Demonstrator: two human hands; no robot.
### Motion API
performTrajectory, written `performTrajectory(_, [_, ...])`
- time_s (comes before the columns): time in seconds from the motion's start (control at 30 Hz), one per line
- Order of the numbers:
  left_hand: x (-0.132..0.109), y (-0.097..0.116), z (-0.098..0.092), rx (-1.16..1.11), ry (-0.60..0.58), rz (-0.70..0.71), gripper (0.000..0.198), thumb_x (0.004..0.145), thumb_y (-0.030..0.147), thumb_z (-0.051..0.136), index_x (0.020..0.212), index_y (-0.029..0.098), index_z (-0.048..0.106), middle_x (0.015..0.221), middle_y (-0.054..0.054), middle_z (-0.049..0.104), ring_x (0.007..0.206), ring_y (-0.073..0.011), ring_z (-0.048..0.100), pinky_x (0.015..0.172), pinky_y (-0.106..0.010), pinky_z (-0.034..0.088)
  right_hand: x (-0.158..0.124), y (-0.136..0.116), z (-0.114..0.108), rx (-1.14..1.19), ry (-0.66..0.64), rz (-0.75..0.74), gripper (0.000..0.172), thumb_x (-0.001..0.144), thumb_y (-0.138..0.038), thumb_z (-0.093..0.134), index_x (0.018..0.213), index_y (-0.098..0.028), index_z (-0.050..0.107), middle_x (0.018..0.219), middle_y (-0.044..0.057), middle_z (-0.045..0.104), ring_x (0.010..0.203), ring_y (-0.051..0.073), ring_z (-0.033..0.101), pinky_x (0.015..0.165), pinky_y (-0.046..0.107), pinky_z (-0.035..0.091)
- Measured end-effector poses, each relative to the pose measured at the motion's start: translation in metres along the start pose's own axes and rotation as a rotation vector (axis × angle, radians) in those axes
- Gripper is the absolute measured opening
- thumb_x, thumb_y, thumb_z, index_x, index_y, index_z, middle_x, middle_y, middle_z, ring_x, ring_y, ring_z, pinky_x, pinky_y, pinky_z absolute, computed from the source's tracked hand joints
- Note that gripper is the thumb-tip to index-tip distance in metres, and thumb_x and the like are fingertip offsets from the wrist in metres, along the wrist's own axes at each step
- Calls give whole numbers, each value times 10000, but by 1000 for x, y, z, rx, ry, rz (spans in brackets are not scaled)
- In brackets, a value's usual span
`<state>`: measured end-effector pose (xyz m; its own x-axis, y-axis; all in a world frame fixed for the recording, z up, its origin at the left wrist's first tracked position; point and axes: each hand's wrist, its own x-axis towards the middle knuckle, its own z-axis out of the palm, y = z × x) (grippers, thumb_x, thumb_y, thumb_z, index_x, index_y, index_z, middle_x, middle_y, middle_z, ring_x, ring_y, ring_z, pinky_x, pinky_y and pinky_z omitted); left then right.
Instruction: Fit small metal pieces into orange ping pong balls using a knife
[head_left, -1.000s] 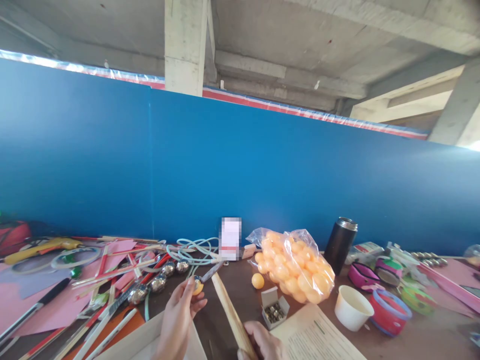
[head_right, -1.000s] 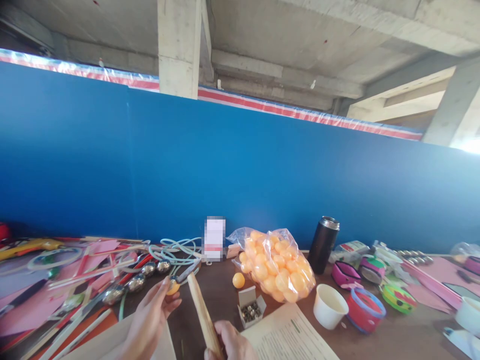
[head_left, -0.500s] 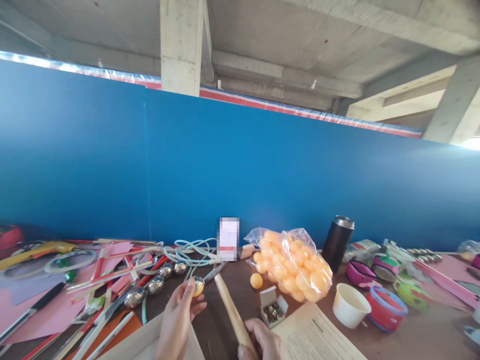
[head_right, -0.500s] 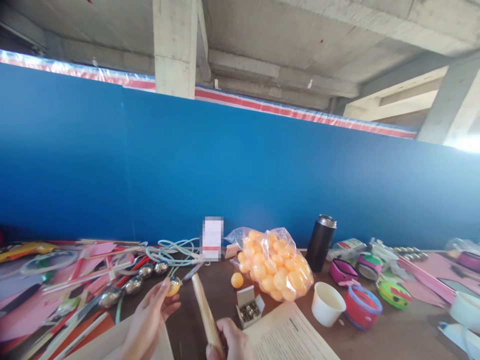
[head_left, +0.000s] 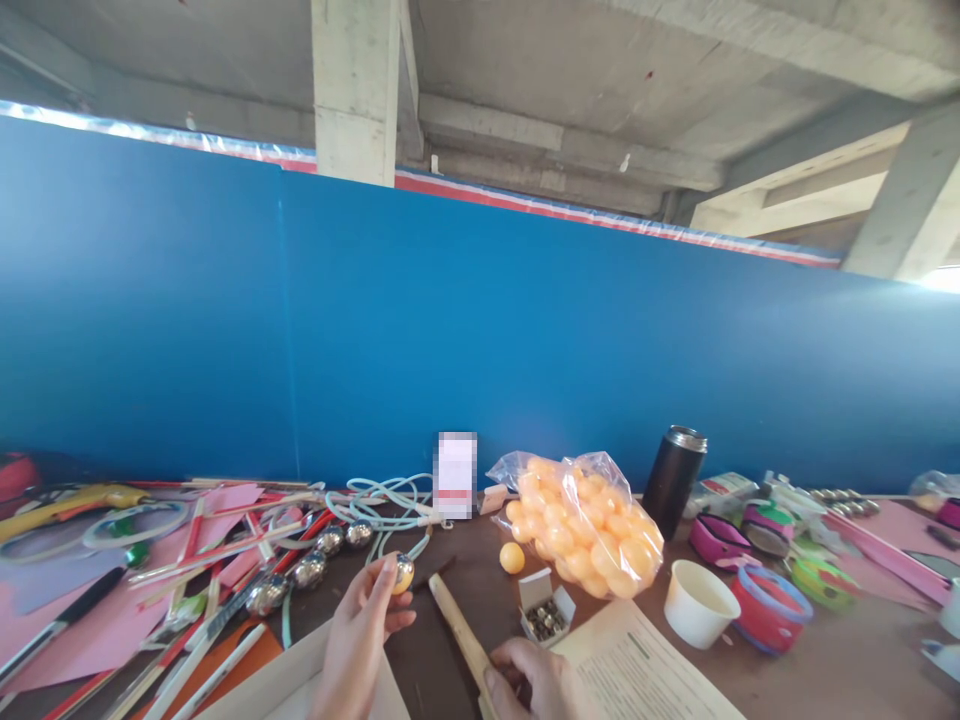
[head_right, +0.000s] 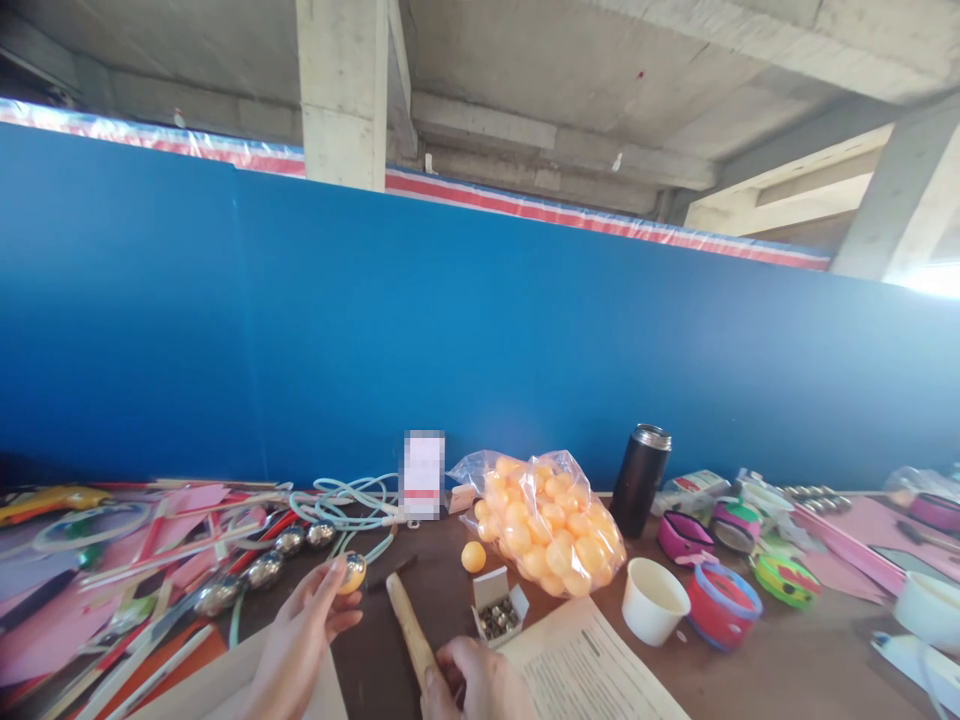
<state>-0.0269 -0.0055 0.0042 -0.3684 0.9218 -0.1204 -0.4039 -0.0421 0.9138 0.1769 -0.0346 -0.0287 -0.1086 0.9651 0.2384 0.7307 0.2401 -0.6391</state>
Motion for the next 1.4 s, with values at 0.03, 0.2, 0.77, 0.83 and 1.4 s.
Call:
performTrajectory(0.03, [-2,2,1,10,-6,5,497,620,476,705,974,136,627,820,-55,653,645,-153,609,535,-274,543,2,-1,-4,2,19,-46,187,742,-310,486,714,-202,635,599,3,656,503,120,577,472,185,378])
performTrajectory(0.2, [-6,3,6,79,41,57,524,583,516,704,933,130,653,777,-68,664,605,-162,608,475,-269,530,8,-5,-26,0,132,-167,238,816,-274,397,751,-208,616,733,38,637,649,153,596,584,224,435])
performTrajectory(0.77, [-10,3,4,143,-52,51,532,581,529,701,951,149,659,819,-70,675,639,-187,625,508,-290,538,19,10,-50,-448,166,-18,162,839,-248,412,900,-292,555,881,6,610,674,178,610,461,234,255])
performTrajectory(0.83, [-9,3,3,142,-51,56,534,578,530,702,948,148,660,821,-71,676,634,-187,625,507,-291,537,19,9,-50,-445,161,-11,148,828,-240,428,885,-292,554,853,3,626,678,182,611,467,236,253])
performTrajectory(1.4, [-14,3,14,147,-2,98,540,528,558,704,870,141,680,713,-69,679,547,-174,603,417,-258,501,18,10,-54,-464,95,7,154,839,-201,418,771,-252,547,834,9,605,735,185,605,496,233,281])
